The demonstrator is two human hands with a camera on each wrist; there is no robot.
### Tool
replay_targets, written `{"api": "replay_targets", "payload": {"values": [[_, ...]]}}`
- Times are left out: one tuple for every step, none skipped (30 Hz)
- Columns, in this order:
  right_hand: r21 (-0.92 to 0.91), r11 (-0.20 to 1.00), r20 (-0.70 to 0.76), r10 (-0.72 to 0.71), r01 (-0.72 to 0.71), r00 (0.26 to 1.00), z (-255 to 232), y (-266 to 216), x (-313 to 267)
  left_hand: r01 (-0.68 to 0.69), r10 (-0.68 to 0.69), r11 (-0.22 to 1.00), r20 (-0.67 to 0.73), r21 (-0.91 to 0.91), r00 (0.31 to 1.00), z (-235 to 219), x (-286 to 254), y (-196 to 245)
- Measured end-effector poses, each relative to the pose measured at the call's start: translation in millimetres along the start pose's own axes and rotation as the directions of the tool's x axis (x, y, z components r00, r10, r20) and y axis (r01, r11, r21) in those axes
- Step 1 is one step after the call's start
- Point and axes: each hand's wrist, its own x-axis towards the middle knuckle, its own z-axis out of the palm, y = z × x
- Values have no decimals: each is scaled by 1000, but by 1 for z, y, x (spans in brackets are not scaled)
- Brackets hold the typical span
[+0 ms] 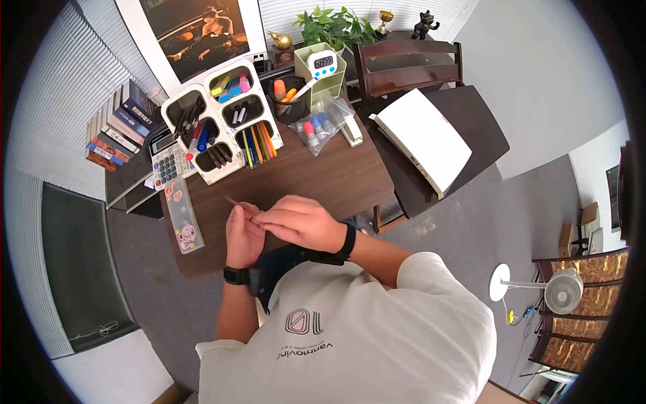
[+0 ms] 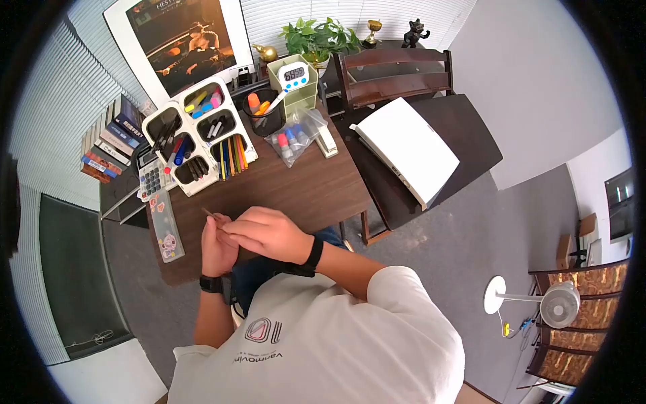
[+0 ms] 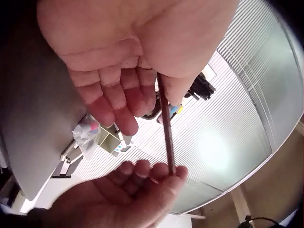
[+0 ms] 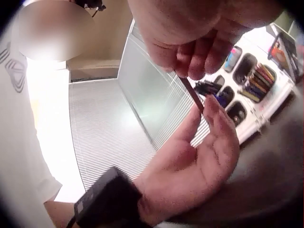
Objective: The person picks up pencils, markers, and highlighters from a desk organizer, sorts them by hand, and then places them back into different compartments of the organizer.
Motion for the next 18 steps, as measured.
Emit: {"api": "replay_targets", "payload": {"values": [[1, 1000, -1, -3, 3, 1000, -9, -2, 6, 1, -1, 1000, 2, -9, 1000, 1, -1, 1], [-1, 1000, -63, 9, -9, 998, -19, -5, 13, -2, 2, 1000, -1, -8, 1000, 2, -1, 3], [-2, 1000, -124, 23, -24, 992, -29, -8, 21, 32, -33, 999, -27, -37, 999, 3, -2, 5], [-67, 998, -151, -8, -2, 989, -37, -10, 29, 66, -69, 995, -50, -69, 996, 4, -2, 6], [-92, 996, -173, -22, 6, 985, -41, -7, 34, 62, -66, 995, -50, -73, 997, 2, -1, 5], [-153, 988, -169, -19, -7, 986, -43, -3, 38, 74, -80, 993, -65, -95, 995, 0, 1, 5], [-213, 977, -166, -16, -20, 986, -44, 3, 40, 85, -94, 990, -80, -116, 992, -2, 2, 5], [-212, 977, -163, -20, -15, 986, -40, 11, 41, 80, -90, 990, -79, -118, 993, -3, 3, 5], [-290, 956, -151, -4, -40, 989, -32, 21, 42, 90, -98, 992, -97, -90, 990, -1, 5, 5], [-366, 928, -142, 13, -65, 990, -24, 29, 43, 100, -107, 993, -115, -62, 988, 1, 5, 5], [-365, 929, -141, 9, -61, 990, -19, 35, 45, 96, -102, 994, -115, -62, 988, 0, 4, 4], [-409, 910, -112, 15, -60, 994, -13, 40, 48, 90, -97, 993, -94, -72, 991, -1, 4, 4], [-452, 890, -86, 23, -59, 996, -6, 45, 50, 86, -91, 993, -73, -80, 993, -3, 3, 4], [-458, 887, -85, 28, -64, 996, 0, 48, 51, 80, -86, 994, -74, -76, 994, -4, 3, 4], [-455, 888, -86, 24, -61, 996, 4, 51, 53, 75, -80, 994, -69, -74, 994, -5, 1, 4], [-456, 888, -72, 28, -58, 997, 7, 53, 55, 71, -76, 995, -64, -74, 995, -5, 0, 4], [-458, 887, -59, 33, -57, 998, 9, 54, 56, 70, -75, 995, -65, -73, 995, -4, 0, 4], [-459, 887, -58, 32, -55, 998, 11, 55, 56, 70, -76, 994, -77, -80, 994, -4, -1, 4]]}}
